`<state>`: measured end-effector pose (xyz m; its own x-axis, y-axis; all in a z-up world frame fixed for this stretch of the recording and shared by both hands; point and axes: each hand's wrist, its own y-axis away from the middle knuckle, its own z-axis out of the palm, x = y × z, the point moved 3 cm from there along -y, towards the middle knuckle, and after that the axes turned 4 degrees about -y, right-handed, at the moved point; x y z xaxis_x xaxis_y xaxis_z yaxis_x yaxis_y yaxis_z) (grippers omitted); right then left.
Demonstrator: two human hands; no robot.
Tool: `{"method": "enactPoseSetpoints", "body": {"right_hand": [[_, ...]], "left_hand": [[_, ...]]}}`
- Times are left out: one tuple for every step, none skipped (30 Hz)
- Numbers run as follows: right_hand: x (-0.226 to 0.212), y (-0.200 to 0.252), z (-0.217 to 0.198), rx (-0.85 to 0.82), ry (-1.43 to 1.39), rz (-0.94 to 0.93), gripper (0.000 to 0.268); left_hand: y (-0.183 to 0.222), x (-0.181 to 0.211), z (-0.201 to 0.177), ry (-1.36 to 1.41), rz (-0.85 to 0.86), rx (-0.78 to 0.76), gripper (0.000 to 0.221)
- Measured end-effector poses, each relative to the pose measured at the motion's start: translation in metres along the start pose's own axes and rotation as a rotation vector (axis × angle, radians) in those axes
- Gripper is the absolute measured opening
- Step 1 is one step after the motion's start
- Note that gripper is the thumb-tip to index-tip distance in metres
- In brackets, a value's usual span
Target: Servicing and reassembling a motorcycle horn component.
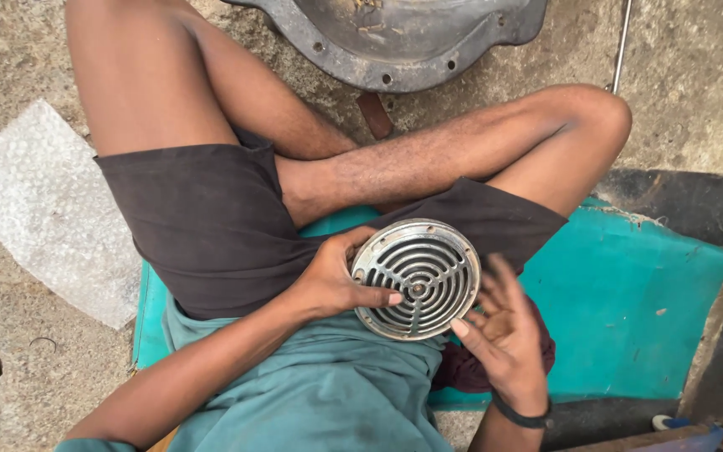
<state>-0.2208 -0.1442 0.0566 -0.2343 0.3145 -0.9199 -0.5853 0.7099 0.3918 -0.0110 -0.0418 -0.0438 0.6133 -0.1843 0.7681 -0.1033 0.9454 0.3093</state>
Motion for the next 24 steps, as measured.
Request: {"method": "enactPoseSetpoints", "body": {"right_hand": [[0.007, 0.0, 0.002, 0.005, -0.003, 0.002, 0.099], [0.015, 0.0, 0.003, 0.06, 0.015, 0.005, 0.081], [0.022, 0.0, 0.004, 0.114, 0.033, 0.008, 0.065], [0.023, -0.002, 0.008, 0.117, 0.03, 0.012, 0.065], [0.024, -0.003, 0.01, 0.167, 0.06, 0.01, 0.056], [0.024, -0.002, 0.012, 0.222, 0.092, 0.01, 0.048], [0.026, -0.002, 0.011, 0.23, 0.09, 0.014, 0.048], [0.026, -0.003, 0.01, 0.217, 0.129, 0.006, 0.047], [0.027, -0.005, 0.008, 0.204, 0.169, -0.001, 0.046], [0.025, -0.005, 0.008, 0.217, 0.169, 0.0, 0.046], [0.022, -0.006, 0.009, 0.207, 0.218, 0.011, 0.048], [0.02, -0.008, 0.009, 0.197, 0.266, 0.019, 0.049], [0.018, -0.008, 0.008, 0.21, 0.266, 0.017, 0.049], [0.017, -0.009, 0.008, 0.188, 0.262, 0.021, 0.05], [0.016, -0.009, 0.009, 0.166, 0.259, 0.025, 0.051], [0.018, -0.009, 0.008, 0.167, 0.257, 0.026, 0.051], [0.019, -0.009, 0.007, 0.169, 0.263, 0.027, 0.052], [0.02, -0.009, 0.006, 0.17, 0.27, 0.026, 0.052], [0.018, -0.01, 0.007, 0.17, 0.269, 0.025, 0.052], [0.016, -0.011, 0.008, 0.165, 0.272, 0.027, 0.052], [0.014, -0.012, 0.009, 0.161, 0.275, 0.03, 0.052], [0.013, -0.013, 0.007, 0.159, 0.276, 0.026, 0.052], [0.013, -0.015, 0.005, 0.168, 0.305, 0.062, 0.051], [0.013, -0.017, 0.003, 0.176, 0.336, 0.096, 0.05]], "left_hand": [[0.0, 0.002, 0.001, -0.001, -0.004, -0.003, 0.066], [0.0, 0.005, 0.001, -0.027, 0.002, 0.003, 0.066], [0.001, 0.007, 0.001, -0.053, 0.008, 0.009, 0.066], [0.0, 0.008, 0.0, -0.054, 0.003, 0.009, 0.066], [0.0, 0.008, -0.001, -0.071, -0.006, 0.017, 0.066], [-0.001, 0.008, 0.0, -0.087, -0.017, 0.021, 0.065], [0.0, 0.007, 0.0, -0.087, -0.024, 0.015, 0.065], [-0.001, 0.006, -0.001, -0.075, -0.038, 0.023, 0.065], [-0.002, 0.005, -0.001, -0.064, -0.052, 0.031, 0.064], [-0.001, 0.004, 0.003, -0.064, -0.057, 0.019, 0.064], [-0.001, 0.003, 0.005, -0.029, -0.073, 0.043, 0.063], [-0.002, 0.002, 0.007, 0.004, -0.086, 0.066, 0.063], [-0.003, 0.005, 0.01, 0.002, -0.089, 0.054, 0.063], [-0.003, 0.007, 0.013, -0.003, -0.099, 0.086, 0.061], [-0.003, 0.01, 0.014, -0.007, -0.108, 0.118, 0.06], [-0.002, 0.01, 0.015, -0.008, -0.11, 0.117, 0.06], [-0.002, 0.011, 0.015, -0.032, -0.107, 0.132, 0.059], [-0.002, 0.012, 0.015, -0.055, -0.102, 0.146, 0.059], [-0.003, 0.012, 0.015, -0.055, -0.101, 0.146, 0.059], [-0.003, 0.012, 0.014, -0.057, -0.096, 0.151, 0.059], [-0.003, 0.012, 0.014, -0.059, -0.092, 0.156, 0.059], [-0.003, 0.013, 0.015, -0.06, -0.088, 0.157, 0.059], [-0.003, 0.015, 0.015, -0.04, -0.082, 0.165, 0.059], [-0.003, 0.017, 0.015, -0.019, -0.075, 0.174, 0.058]]}}
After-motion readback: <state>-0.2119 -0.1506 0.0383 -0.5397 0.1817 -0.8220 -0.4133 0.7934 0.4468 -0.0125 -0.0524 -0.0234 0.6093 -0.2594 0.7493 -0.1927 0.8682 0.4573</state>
